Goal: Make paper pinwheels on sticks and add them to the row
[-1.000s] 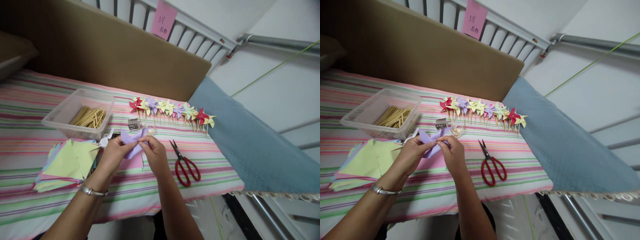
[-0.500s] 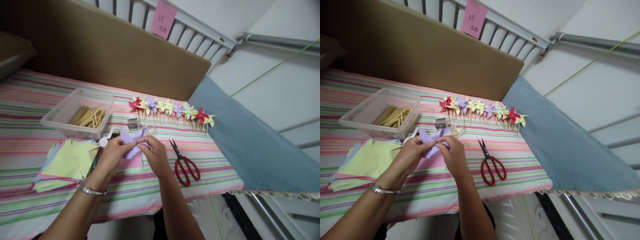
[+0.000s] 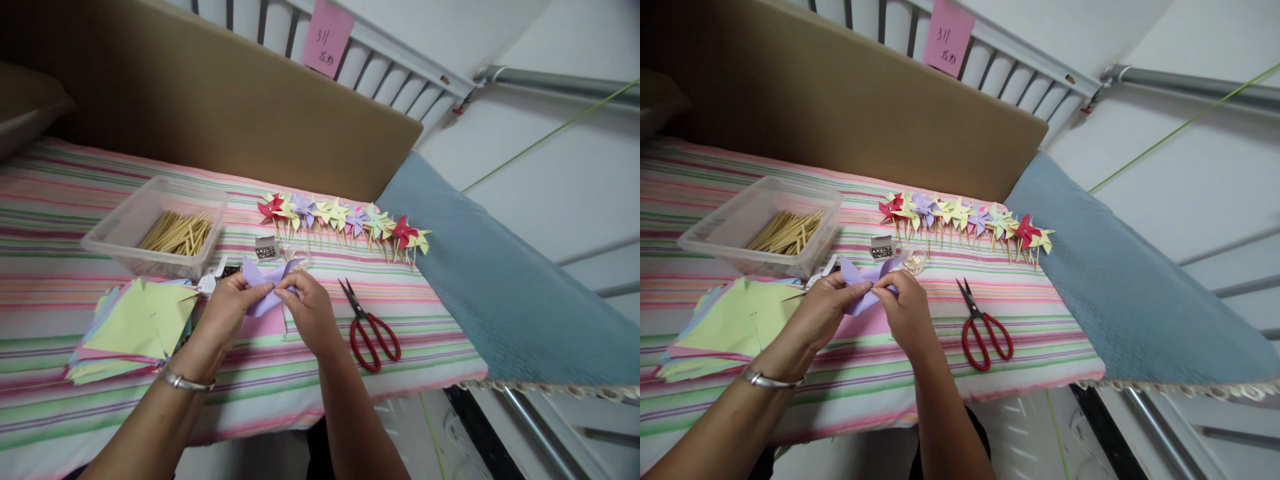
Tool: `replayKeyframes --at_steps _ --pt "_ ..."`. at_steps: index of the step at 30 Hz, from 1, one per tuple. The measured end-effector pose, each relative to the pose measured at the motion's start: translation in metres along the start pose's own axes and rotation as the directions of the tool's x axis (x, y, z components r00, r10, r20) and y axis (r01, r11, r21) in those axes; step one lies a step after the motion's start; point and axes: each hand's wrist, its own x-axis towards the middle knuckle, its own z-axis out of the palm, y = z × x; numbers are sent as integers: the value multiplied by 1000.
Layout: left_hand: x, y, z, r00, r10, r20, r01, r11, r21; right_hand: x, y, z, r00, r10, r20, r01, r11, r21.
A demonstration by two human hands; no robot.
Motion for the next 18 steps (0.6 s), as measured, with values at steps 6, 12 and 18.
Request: replayKeyframes --at_steps 6,12,18 --pt "0 -2 1 1000 11 1 -11 999 -41 1 -1 1 1000 7 2 -7 1000 24" --pt "-2 -3 3 1000 -2 -8 1 999 -35 0 2 4 995 100 -5 -100 995 18" --pt "-2 -3 4 1000 -2 -8 2 999 -52 0 3 6 989 149 -14 -148 987 64"
